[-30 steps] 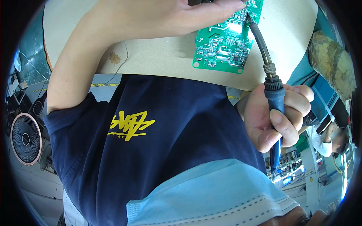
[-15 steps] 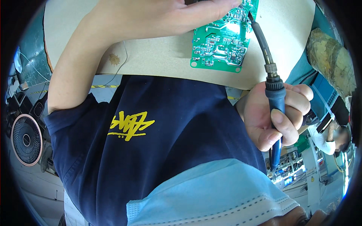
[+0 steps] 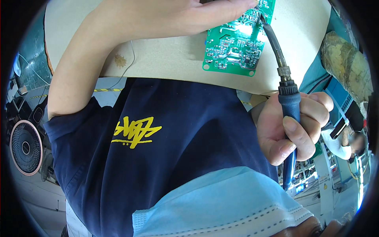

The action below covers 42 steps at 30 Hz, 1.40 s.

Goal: Soldering electronic components onto a printed circuit board at a manual assembly station.

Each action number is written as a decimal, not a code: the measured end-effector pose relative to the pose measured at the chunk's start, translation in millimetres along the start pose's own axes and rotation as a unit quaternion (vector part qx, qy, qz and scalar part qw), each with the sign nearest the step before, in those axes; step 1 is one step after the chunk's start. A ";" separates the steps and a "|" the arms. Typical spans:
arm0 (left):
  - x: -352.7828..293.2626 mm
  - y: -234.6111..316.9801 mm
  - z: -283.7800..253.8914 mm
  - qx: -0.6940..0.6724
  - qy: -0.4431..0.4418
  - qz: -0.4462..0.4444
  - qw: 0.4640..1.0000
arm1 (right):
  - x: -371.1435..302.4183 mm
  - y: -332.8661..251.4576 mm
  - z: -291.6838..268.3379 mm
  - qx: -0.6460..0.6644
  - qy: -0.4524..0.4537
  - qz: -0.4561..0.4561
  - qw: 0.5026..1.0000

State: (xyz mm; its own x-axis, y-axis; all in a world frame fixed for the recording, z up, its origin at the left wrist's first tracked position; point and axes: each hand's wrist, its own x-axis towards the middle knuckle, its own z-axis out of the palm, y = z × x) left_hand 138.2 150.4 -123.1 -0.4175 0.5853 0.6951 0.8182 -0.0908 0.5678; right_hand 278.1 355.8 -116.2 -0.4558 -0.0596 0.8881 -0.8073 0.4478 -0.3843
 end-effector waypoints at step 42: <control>2.2 -14.1 -39.4 0.071 -0.004 0.061 0.996 | -19.4 -1.2 30.5 0.068 -0.067 0.241 0.966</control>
State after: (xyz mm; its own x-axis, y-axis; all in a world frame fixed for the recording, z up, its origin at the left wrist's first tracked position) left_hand 110.2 121.2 -112.2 -0.3079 0.5839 0.7512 0.9109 -0.0471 0.4100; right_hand 276.5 329.2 -140.6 -0.8281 0.0070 0.5606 -0.5270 0.3313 -0.7826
